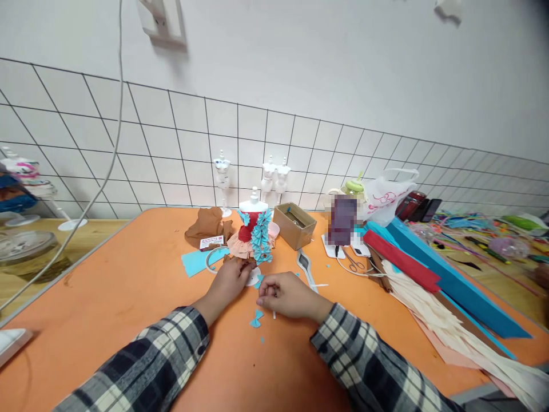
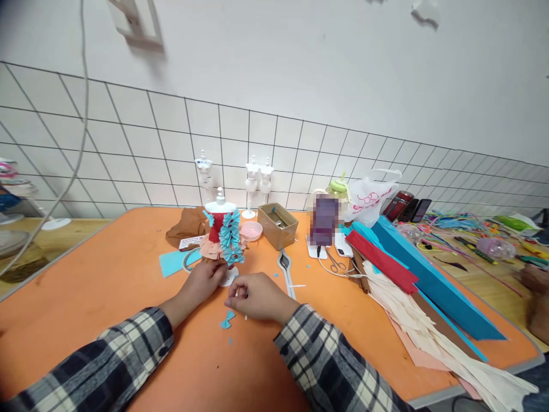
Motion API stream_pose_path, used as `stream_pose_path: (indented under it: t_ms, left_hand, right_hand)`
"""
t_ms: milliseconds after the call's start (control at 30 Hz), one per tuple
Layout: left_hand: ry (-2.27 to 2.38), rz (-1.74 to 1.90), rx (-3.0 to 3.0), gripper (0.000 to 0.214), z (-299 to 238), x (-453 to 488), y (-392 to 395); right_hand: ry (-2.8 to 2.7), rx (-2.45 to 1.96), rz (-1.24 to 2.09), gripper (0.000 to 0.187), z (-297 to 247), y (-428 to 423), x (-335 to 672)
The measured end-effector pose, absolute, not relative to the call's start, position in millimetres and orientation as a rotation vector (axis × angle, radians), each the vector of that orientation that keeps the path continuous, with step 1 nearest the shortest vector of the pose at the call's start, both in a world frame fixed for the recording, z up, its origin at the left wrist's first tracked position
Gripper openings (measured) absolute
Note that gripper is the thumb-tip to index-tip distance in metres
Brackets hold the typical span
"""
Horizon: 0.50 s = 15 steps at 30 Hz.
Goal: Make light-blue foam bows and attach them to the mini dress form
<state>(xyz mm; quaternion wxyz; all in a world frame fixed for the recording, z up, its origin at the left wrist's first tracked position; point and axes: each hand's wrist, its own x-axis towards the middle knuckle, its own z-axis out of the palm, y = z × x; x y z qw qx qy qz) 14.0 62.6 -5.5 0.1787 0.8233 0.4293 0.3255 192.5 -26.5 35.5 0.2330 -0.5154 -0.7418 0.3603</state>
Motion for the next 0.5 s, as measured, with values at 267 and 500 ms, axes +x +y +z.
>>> stream_pose_path:
  t_ms: [267,500]
  left_hand:
    - [1.210,0.926,2.289,0.031,-6.0,17.9,57.1]
    - [1.171,0.981,2.302,0.026,-7.6,17.6,56.6]
  right_hand:
    - [-1.580,-1.179,0.093,0.021,105.0,-28.0,192.4]
    - [-1.527,-1.338,-0.232,0.021,121.0,-7.2,162.3]
